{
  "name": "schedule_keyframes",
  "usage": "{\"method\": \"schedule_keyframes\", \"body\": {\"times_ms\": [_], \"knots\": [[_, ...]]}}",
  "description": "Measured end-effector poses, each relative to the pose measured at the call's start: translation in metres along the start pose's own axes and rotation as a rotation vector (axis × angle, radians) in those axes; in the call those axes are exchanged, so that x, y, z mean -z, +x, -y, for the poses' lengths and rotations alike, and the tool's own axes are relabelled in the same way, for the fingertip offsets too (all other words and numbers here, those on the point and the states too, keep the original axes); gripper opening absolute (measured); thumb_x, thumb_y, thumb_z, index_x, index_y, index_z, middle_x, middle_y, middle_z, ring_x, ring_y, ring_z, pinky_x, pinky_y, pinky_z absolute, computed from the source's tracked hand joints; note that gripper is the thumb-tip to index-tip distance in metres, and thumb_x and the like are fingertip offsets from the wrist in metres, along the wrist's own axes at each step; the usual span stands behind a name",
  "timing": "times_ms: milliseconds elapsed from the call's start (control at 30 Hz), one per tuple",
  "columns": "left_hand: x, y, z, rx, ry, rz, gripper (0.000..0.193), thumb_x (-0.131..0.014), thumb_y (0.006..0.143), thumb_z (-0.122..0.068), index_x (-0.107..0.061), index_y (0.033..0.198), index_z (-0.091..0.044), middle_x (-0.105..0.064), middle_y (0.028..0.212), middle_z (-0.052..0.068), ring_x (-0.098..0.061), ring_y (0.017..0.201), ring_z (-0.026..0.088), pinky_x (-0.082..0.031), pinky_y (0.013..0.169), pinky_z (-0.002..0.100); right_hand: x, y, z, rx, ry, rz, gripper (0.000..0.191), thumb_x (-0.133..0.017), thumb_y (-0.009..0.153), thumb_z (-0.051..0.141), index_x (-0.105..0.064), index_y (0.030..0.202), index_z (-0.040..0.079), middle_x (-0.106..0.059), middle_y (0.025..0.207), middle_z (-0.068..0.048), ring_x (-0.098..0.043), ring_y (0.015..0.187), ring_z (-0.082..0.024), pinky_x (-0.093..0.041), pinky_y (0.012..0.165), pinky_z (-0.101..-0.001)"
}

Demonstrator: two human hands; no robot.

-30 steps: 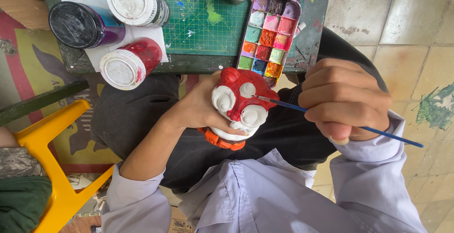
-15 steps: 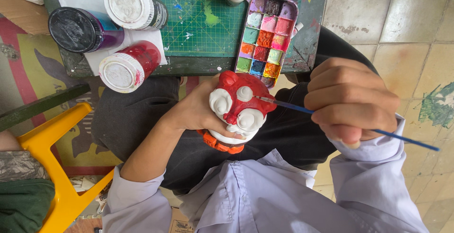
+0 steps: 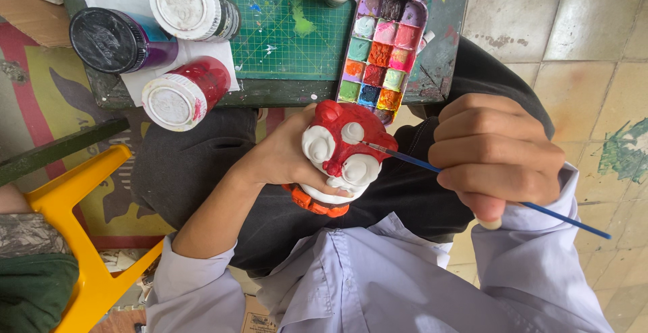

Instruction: The person sits at a low table and paints a red ceramic figurine with white paint using a small brush, holding the figurine steady with one hand while brushing white details onto its face and body. They dip the brush into a cup of pink liquid and into a palette of pigment pans between strokes and continue painting white details on the figurine.

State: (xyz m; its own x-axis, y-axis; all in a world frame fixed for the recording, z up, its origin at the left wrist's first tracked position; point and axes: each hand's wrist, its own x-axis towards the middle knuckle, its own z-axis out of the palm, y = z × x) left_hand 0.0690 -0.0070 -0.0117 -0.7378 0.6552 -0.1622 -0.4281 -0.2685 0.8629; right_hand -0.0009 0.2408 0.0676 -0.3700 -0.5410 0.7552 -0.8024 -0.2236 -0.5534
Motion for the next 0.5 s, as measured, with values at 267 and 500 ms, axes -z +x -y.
{"method": "schedule_keyframes", "body": {"times_ms": [267, 500], "knots": [[-0.001, 0.001, -0.002, 0.001, 0.005, -0.031, 0.078, -0.095, 0.061, -0.010, -0.063, 0.132, -0.004, -0.074, 0.125, 0.009, -0.073, 0.115, 0.019, -0.062, 0.105, 0.038, 0.004, -0.008, 0.000, 0.056, -0.001, 0.074, 0.048, -0.045, 0.112, 0.035, -0.057, 0.087, -0.004, -0.062, 0.071, -0.013, -0.060, 0.059, -0.027, -0.052, 0.051, -0.0416], [0.000, 0.001, 0.000, -0.006, 0.027, -0.024, 0.078, -0.095, 0.061, -0.010, -0.064, 0.132, -0.004, -0.074, 0.125, 0.009, -0.073, 0.114, 0.019, -0.062, 0.104, 0.038, 0.004, 0.006, 0.012, -0.107, -0.084, 0.074, 0.043, -0.047, 0.112, 0.031, -0.057, 0.088, -0.002, -0.063, 0.072, -0.014, -0.061, 0.061, -0.029, -0.052, 0.054, -0.0438]]}}
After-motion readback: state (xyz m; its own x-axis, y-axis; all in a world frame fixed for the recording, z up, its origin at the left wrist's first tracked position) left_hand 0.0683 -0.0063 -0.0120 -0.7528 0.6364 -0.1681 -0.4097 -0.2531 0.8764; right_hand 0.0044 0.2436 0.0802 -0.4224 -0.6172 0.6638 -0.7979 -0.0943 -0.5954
